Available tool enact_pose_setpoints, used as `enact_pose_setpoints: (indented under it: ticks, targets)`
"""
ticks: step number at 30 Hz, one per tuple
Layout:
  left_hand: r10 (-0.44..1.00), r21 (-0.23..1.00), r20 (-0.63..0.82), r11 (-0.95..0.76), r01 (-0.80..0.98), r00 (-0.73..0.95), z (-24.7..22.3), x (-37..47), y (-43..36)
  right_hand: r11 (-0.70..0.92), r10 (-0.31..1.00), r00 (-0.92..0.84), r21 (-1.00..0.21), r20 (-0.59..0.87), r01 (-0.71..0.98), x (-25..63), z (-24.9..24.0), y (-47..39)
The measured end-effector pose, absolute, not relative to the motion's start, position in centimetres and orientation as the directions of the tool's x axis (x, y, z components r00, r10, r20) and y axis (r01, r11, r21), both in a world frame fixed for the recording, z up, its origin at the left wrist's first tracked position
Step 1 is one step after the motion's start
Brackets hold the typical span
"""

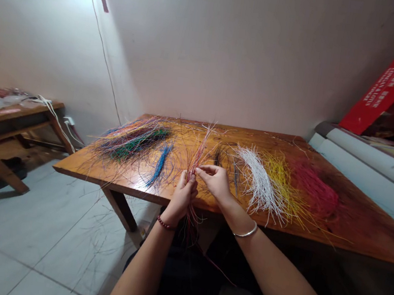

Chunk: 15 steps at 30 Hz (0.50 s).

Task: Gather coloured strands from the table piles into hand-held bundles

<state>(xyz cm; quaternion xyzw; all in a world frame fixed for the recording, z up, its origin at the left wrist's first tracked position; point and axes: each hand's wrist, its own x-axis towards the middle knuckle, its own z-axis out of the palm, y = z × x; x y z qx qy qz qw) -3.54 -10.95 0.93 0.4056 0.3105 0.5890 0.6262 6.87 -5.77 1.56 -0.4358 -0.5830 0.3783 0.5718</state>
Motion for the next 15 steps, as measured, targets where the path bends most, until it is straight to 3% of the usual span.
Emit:
enact_pose_setpoints:
  ticks: [15]
  targets:
    - [0.996,0.889,0.083,-0.063,-0.453,0.024,0.80,-2.72,-10.98,0.363,0.922,0.074,-0.914,0.380,0.181,7.11,1.52,-6.17]
